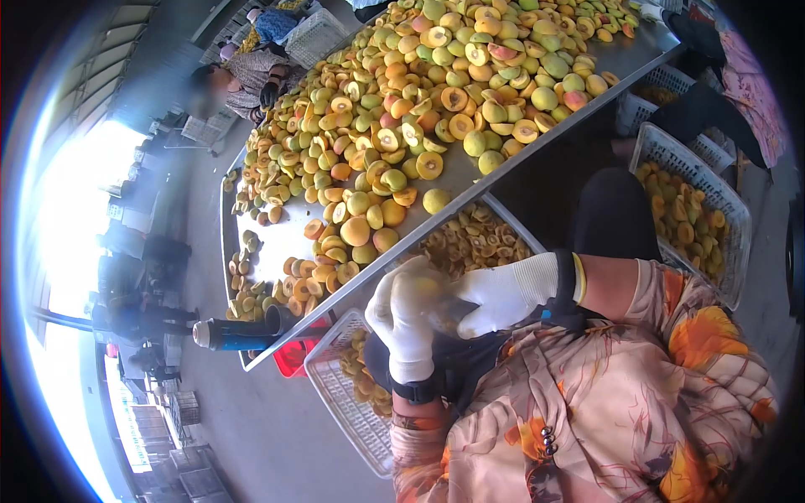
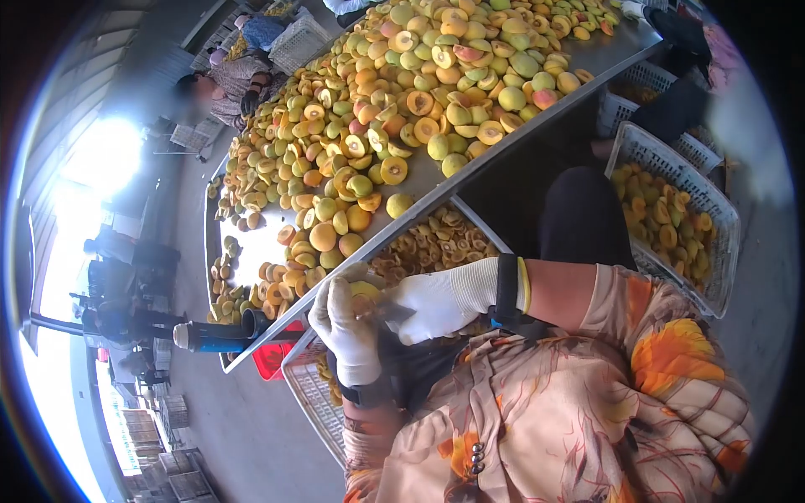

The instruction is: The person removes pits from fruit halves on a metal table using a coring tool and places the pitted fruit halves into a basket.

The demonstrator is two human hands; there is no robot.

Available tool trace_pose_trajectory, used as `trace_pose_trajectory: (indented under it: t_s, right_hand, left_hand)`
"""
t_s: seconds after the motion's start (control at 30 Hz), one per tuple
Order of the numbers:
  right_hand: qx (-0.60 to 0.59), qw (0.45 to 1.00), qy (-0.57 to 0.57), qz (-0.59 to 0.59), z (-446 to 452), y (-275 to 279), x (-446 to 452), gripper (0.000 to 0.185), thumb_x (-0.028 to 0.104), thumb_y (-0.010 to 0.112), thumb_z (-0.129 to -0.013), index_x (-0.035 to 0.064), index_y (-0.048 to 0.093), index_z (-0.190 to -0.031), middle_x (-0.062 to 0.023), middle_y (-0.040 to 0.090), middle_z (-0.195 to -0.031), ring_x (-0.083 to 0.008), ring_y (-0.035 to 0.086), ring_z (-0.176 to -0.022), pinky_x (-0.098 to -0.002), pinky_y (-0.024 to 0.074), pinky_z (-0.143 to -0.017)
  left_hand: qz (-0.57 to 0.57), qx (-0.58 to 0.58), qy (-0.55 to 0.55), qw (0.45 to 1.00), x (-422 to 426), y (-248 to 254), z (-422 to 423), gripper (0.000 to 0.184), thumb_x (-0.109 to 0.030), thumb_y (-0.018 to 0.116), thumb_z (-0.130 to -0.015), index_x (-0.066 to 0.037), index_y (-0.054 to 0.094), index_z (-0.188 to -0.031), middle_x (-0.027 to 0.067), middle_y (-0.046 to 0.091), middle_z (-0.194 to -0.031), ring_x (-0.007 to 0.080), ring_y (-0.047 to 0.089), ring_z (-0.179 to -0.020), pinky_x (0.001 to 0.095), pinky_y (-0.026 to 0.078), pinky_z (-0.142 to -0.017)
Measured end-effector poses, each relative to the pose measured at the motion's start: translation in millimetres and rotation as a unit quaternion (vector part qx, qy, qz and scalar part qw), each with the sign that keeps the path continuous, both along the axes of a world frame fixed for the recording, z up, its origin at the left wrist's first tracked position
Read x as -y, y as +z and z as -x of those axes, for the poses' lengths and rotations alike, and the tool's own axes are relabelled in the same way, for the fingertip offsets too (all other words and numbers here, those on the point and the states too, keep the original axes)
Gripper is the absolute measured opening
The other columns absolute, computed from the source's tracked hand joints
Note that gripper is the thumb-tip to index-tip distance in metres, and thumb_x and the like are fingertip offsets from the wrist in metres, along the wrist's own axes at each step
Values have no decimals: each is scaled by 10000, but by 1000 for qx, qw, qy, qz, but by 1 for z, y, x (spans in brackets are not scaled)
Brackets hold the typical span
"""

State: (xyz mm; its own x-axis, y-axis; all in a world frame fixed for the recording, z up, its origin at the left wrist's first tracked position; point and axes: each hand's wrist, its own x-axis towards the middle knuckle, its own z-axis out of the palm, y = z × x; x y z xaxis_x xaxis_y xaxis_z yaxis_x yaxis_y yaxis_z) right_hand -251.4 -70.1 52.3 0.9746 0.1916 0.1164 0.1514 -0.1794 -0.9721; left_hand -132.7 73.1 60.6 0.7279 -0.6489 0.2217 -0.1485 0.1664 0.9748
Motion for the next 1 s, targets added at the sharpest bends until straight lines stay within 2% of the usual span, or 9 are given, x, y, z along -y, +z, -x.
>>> trace_pose_trajectory:
  t_s: [0.17, 0.3, 0.43, 0.57, 0.67, 0.7, 0.8, 0.93, 1.0]
  right_hand:
    - [-148, 987, 46, -52, -6, -7, 16, 159, 128, 630, -881, 26, 598, -999, -40, 609, -857, -155, 613, -842, -323, 516, -767]
    - [12, 997, 31, -68, -10, -24, 19, 149, 136, 628, -885, 25, 598, -980, -34, 611, -834, -139, 620, -770, -295, 525, -689]
    - [76, 997, 18, -2, -18, -36, 23, 169, 142, 624, -890, 30, 601, -1015, -23, 603, -776, -125, 606, -613, -270, 490, -513]
    - [-75, 992, 63, -79, -15, -30, 26, 204, 154, 622, -896, 38, 596, -1062, -23, 583, -713, -116, 580, -537, -263, 466, -469]
    - [-94, 986, 59, -124, -13, -32, 20, 195, 160, 632, -892, 31, 576, -1027, -14, 531, -640, -110, 518, -474, -261, 424, -436]
    - [-102, 981, 64, -154, -13, -30, 19, 179, 155, 636, -887, 29, 573, -997, -10, 515, -625, -107, 496, -460, -260, 405, -420]
    - [-227, 905, 179, -311, -12, -23, 27, 204, 157, 685, -889, 5, 572, -966, -15, 521, -640, -112, 502, -508, -273, 412, -456]
    - [-262, 849, 229, -397, -2, -10, 20, 224, 162, 716, -881, 41, 529, -852, 18, 396, -525, -79, 343, -388, -245, 259, -367]
    - [-257, 931, 177, -190, -8, -26, 29, 219, 194, 680, -888, -3, 585, -902, -52, 526, -617, -169, 528, -525, -338, 423, -487]
  left_hand:
    - [37, -74, 15, 996, 20, -11, 3, 375, -300, 584, -1024, 52, 710, -1047, 132, 731, -832, 87, 598, -629, 190, 421, -544]
    - [2, -74, 25, 997, 24, -8, 4, 372, -289, 576, -1026, 60, 705, -1038, 132, 732, -841, 92, 605, -634, 204, 444, -561]
    - [-76, 119, -27, 990, 19, -8, -13, 314, -222, 575, -1009, 57, 713, -1056, 123, 731, -845, 153, 652, -702, 272, 544, -656]
    - [12, -165, 48, 985, 39, 0, 16, 479, -416, 498, -1050, 34, 659, -1075, 160, 685, -862, 233, 650, -790, 352, 540, -760]
    - [4, -80, -4, 997, 36, -7, 10, 495, -441, 498, -1050, 27, 654, -1084, 165, 682, -871, 237, 649, -804, 365, 535, -791]
    - [23, -152, -18, 988, 36, -3, 9, 489, -440, 499, -1051, 22, 660, -1070, 157, 676, -849, 235, 650, -805, 363, 536, -793]
    - [9, -60, -46, 997, 30, 2, 3, 495, -454, 510, -1044, 17, 665, -1062, 150, 671, -836, 244, 644, -783, 362, 532, -766]
    - [67, -249, 49, 965, 20, -15, -17, 516, -484, 519, -1036, 7, 672, -1058, 139, 679, -799, 236, 622, -725, 342, 510, -693]
    - [4, -111, 131, 985, -9, -18, -43, 508, -488, 550, -1023, 1, 682, -1061, 135, 676, -773, 234, 637, -741, 338, 516, -684]
